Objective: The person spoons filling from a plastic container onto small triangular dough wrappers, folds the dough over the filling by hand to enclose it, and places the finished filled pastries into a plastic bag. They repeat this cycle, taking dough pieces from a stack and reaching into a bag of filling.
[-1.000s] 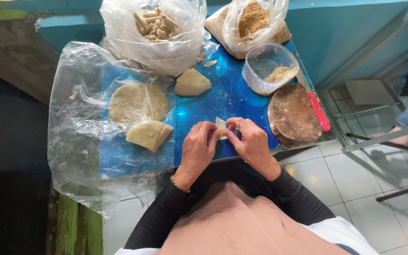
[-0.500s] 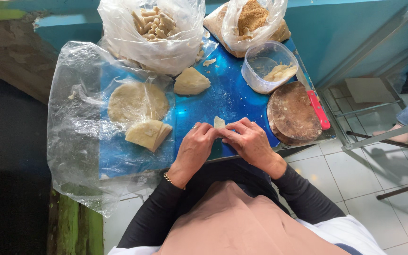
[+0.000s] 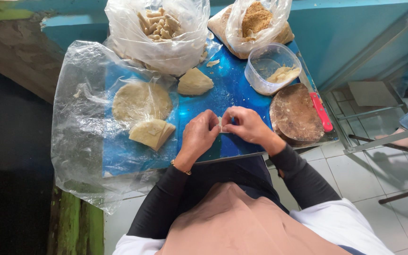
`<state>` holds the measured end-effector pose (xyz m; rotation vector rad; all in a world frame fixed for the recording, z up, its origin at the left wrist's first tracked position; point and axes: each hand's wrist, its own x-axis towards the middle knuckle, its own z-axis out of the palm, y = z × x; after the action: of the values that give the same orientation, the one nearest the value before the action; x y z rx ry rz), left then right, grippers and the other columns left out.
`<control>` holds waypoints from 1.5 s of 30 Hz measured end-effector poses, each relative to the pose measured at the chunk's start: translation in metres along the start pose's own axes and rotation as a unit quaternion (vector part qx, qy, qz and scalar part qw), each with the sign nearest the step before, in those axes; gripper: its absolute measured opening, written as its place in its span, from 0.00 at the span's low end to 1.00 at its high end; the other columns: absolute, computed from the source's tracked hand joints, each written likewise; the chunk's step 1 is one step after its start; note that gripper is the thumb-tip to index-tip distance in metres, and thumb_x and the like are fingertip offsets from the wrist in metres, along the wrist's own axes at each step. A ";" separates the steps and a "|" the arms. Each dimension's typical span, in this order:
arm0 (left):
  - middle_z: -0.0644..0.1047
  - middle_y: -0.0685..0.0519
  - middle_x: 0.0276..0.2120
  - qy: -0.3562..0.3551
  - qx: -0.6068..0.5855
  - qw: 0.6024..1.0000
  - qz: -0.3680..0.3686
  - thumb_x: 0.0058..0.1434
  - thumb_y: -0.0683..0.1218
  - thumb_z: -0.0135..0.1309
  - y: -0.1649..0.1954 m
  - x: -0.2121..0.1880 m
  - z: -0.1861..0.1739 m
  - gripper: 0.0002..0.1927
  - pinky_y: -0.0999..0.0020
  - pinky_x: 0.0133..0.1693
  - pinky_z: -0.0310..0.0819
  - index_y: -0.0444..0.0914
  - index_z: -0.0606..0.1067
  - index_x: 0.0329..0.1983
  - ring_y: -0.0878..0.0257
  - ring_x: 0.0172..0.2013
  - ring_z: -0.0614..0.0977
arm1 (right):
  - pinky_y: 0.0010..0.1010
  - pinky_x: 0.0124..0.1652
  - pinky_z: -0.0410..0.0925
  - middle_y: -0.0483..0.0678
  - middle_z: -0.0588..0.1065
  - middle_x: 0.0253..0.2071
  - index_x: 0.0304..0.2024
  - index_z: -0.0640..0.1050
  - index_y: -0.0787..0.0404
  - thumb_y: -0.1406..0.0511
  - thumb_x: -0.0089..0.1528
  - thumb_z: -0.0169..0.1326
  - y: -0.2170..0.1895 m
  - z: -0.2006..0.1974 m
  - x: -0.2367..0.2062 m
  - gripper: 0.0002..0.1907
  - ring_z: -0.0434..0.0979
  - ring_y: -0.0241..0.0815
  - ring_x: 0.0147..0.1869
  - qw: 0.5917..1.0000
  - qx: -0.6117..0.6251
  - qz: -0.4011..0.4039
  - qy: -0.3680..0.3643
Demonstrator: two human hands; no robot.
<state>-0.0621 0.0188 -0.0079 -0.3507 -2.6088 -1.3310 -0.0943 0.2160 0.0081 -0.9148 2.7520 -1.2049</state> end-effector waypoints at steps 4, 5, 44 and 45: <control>0.81 0.48 0.30 0.018 -0.005 1.000 -0.018 0.56 0.43 0.60 0.000 0.002 0.002 0.08 0.55 0.33 0.75 0.37 0.74 0.36 0.50 0.33 0.83 | 0.38 0.41 0.69 0.45 0.79 0.41 0.40 0.82 0.57 0.69 0.57 0.61 -0.025 0.014 -0.031 0.09 0.77 0.48 0.43 0.967 -0.182 -0.132 0.123; 0.81 0.47 0.29 0.021 -0.005 1.000 -0.018 0.56 0.43 0.61 -0.001 0.001 0.002 0.09 0.55 0.33 0.75 0.37 0.74 0.36 0.49 0.33 0.83 | 0.39 0.41 0.69 0.45 0.79 0.43 0.42 0.83 0.57 0.69 0.56 0.60 -0.029 0.017 -0.036 0.11 0.77 0.48 0.44 0.950 -0.231 -0.150 0.146; 0.76 0.47 0.34 0.028 0.105 0.980 0.165 0.59 0.43 0.58 -0.007 0.015 -0.005 0.02 0.54 0.39 0.74 0.41 0.79 0.32 0.47 0.40 0.78 | 0.39 0.39 0.63 0.41 0.76 0.35 0.37 0.80 0.53 0.63 0.59 0.63 -0.023 0.009 -0.006 0.06 0.74 0.46 0.42 0.942 -0.293 -0.111 0.125; 0.75 0.47 0.35 0.031 0.095 0.980 0.175 0.58 0.44 0.58 -0.008 0.015 -0.006 0.04 0.53 0.39 0.73 0.39 0.78 0.35 0.46 0.40 0.78 | 0.39 0.39 0.64 0.41 0.76 0.35 0.37 0.80 0.53 0.64 0.58 0.63 -0.022 0.008 -0.004 0.06 0.74 0.46 0.42 0.941 -0.292 -0.112 0.126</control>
<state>-0.0785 0.0115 -0.0063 -0.6855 -2.4496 -0.9551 -0.0776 0.2005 0.0165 -1.2102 3.3733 -0.5304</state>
